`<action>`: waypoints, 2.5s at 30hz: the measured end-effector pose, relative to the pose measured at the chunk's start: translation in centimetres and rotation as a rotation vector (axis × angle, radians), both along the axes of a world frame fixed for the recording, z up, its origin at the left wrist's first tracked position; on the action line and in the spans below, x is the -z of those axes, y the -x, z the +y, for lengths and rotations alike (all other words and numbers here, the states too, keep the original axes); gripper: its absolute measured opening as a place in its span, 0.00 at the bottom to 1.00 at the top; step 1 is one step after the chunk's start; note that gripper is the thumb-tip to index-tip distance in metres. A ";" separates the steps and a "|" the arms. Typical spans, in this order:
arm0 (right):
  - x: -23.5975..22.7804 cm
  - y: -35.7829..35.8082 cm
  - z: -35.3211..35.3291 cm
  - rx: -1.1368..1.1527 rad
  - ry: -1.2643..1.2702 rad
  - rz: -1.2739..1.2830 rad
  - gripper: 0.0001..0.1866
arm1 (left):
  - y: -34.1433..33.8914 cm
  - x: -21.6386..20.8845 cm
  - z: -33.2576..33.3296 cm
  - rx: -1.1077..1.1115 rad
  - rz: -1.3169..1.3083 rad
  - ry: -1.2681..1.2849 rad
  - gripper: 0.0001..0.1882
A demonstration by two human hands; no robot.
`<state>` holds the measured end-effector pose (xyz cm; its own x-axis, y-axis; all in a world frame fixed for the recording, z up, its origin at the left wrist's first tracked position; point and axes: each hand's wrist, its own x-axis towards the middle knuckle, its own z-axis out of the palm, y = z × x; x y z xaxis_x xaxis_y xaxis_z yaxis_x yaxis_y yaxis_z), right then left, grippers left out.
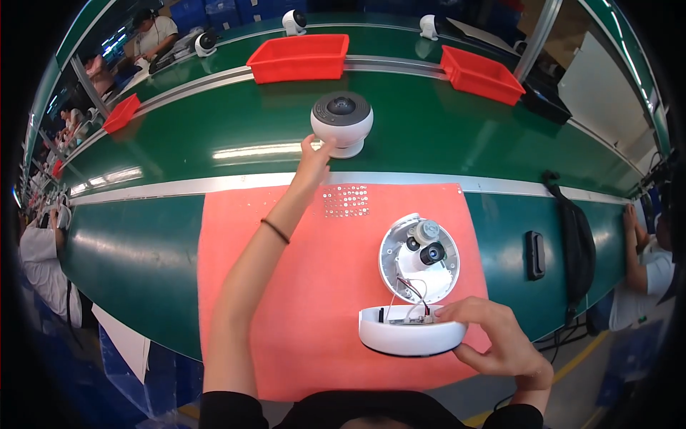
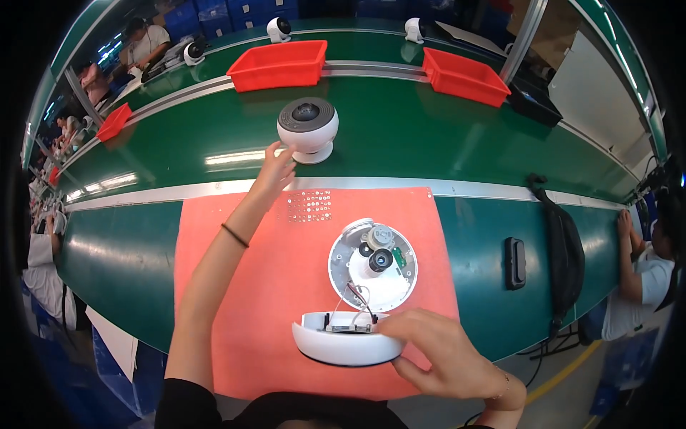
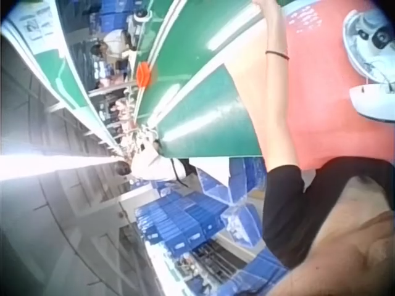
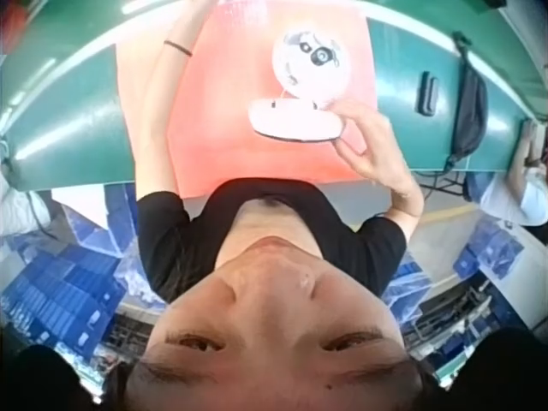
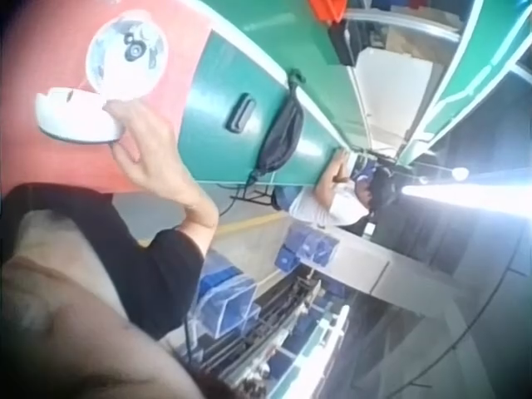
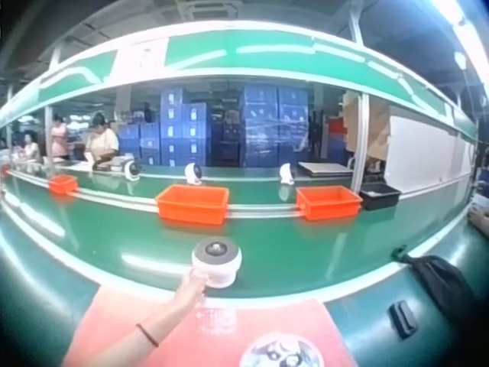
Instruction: Assembling the internal and external components of a dome security camera on a factory production line.
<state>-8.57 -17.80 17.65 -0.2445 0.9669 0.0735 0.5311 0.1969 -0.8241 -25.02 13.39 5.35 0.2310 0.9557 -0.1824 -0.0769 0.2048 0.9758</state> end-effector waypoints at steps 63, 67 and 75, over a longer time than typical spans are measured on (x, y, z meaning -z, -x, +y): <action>3.6 1.9 1.9 -0.022 0.730 0.459 0.28 | 11.5 -7.1 -24.6 0.508 0.666 -0.501 0.31; 4.3 0.7 3.1 -0.139 0.334 0.223 0.15 | 11.1 -8.8 -24.3 0.562 0.816 -0.479 0.32; 4.4 1.7 4.6 -0.057 0.224 -0.113 0.15 | 11.0 -8.2 -22.3 0.638 0.967 -0.771 0.30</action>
<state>-10.29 -13.21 13.21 -0.2936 0.9404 -0.1714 0.6155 0.0488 -0.7867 -36.03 -8.88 13.55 0.7464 0.6655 0.0006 0.5877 -0.6595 0.4687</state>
